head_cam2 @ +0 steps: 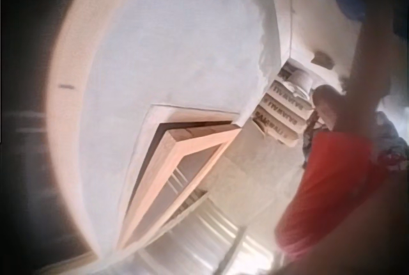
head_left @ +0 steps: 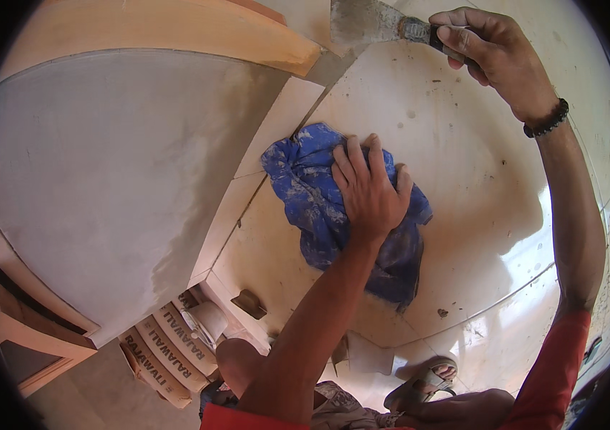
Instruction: The person applies grout to tile joints using a grout float and a putty knife, then wipes excess grout with a blue cloth. The person later sweeps the tiled floor with a broom.
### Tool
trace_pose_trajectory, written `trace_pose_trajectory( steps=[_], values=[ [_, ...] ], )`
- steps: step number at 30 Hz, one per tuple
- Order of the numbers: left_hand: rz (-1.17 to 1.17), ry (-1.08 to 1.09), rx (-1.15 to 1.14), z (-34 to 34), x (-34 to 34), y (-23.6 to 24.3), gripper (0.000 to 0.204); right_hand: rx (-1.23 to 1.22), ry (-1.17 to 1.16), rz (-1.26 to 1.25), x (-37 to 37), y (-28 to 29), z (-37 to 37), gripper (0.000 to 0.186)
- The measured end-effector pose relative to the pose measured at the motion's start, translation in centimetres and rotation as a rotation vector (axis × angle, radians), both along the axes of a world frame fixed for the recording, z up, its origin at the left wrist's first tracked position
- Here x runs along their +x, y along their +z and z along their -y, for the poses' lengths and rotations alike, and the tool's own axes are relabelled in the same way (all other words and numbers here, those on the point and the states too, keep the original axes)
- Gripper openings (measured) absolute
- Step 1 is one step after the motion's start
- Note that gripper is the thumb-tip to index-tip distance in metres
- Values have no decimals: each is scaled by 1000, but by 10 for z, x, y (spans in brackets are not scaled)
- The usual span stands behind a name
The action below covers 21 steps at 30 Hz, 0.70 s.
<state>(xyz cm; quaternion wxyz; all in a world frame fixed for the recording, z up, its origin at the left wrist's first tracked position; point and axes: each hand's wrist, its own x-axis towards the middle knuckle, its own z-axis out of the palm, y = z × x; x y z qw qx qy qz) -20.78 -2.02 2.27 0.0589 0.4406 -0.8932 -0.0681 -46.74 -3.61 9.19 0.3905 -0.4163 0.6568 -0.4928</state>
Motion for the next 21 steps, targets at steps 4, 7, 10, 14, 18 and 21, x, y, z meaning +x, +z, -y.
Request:
trace_pose_trajectory(
  steps=[4,7,10,14,18,21],
  values=[
    [20,8,-10,-2,-1,0,65,25,-39,54,11,15,15,15],
    [28,13,1,-2,-1,-1,65,4,-46,33,15,16,19,14],
    [41,27,4,-2,1,-1,65,-39,-44,-19,22,22,16,14],
    [42,24,-3,-2,1,-3,66,-4,-33,-33,22,27,17,14],
    [50,29,5,-2,1,-2,66,65,-56,-40,24,29,19,14],
    [50,28,3,-1,2,-2,66,33,-42,-41,29,34,13,14]
  ],
)
